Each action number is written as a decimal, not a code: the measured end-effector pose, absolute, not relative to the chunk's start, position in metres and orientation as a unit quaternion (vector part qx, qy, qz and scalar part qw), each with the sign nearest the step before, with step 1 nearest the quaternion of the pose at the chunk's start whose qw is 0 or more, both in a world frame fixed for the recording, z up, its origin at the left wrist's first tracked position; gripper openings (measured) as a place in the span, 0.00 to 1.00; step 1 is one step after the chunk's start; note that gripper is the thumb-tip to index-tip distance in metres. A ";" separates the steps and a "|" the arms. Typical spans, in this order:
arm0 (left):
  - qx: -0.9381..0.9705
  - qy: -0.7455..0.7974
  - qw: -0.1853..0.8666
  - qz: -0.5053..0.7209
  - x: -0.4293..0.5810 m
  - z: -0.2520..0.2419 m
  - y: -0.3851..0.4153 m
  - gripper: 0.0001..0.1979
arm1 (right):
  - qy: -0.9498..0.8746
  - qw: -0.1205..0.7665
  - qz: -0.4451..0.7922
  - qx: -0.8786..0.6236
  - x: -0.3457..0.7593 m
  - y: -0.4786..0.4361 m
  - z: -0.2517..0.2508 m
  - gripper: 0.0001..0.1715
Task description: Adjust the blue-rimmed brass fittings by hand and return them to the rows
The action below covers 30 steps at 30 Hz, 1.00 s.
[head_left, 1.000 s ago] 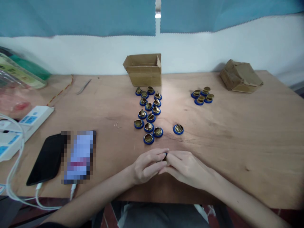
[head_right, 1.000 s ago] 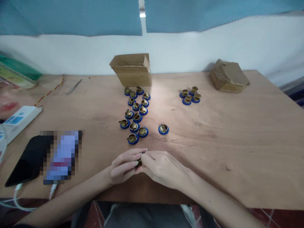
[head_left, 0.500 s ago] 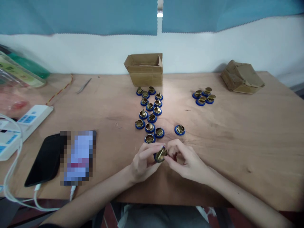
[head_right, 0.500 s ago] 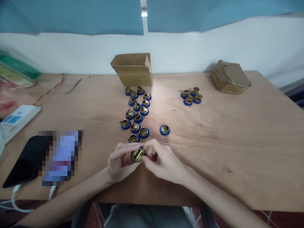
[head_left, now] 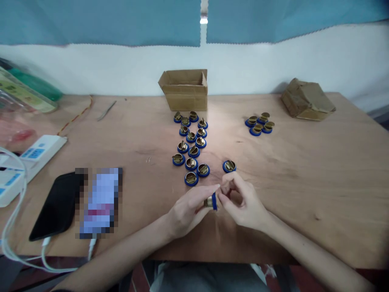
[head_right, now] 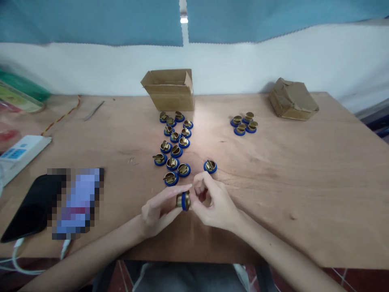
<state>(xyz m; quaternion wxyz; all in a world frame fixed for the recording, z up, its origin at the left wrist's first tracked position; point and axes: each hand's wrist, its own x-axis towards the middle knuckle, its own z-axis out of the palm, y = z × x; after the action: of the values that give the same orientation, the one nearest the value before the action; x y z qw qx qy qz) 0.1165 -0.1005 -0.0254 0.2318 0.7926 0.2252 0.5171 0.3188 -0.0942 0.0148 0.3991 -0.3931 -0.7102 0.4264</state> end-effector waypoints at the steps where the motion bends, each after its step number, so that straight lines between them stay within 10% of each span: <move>1: 0.797 0.234 0.237 0.504 0.116 -0.024 -0.101 0.33 | -0.704 0.409 0.426 -0.395 0.320 -0.093 0.017 0.08; 8: 0.831 0.329 0.182 0.410 0.117 -0.022 -0.099 0.18 | -0.691 0.419 0.407 -0.426 0.328 -0.088 0.019 0.05; 20: 0.844 0.375 0.230 0.306 0.121 -0.024 -0.099 0.19 | -0.692 0.350 0.324 -0.542 0.341 -0.072 0.018 0.08; 30: 0.792 0.489 0.013 0.366 0.116 -0.024 -0.085 0.16 | -0.770 0.273 0.182 -0.547 0.356 -0.055 0.004 0.11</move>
<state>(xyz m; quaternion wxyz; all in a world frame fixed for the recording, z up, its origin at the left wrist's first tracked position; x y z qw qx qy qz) 0.1162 -0.0855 -0.0236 0.0133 0.7917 0.4891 0.3660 0.3558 -0.0549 0.0036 0.2728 -0.5470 -0.7702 0.1824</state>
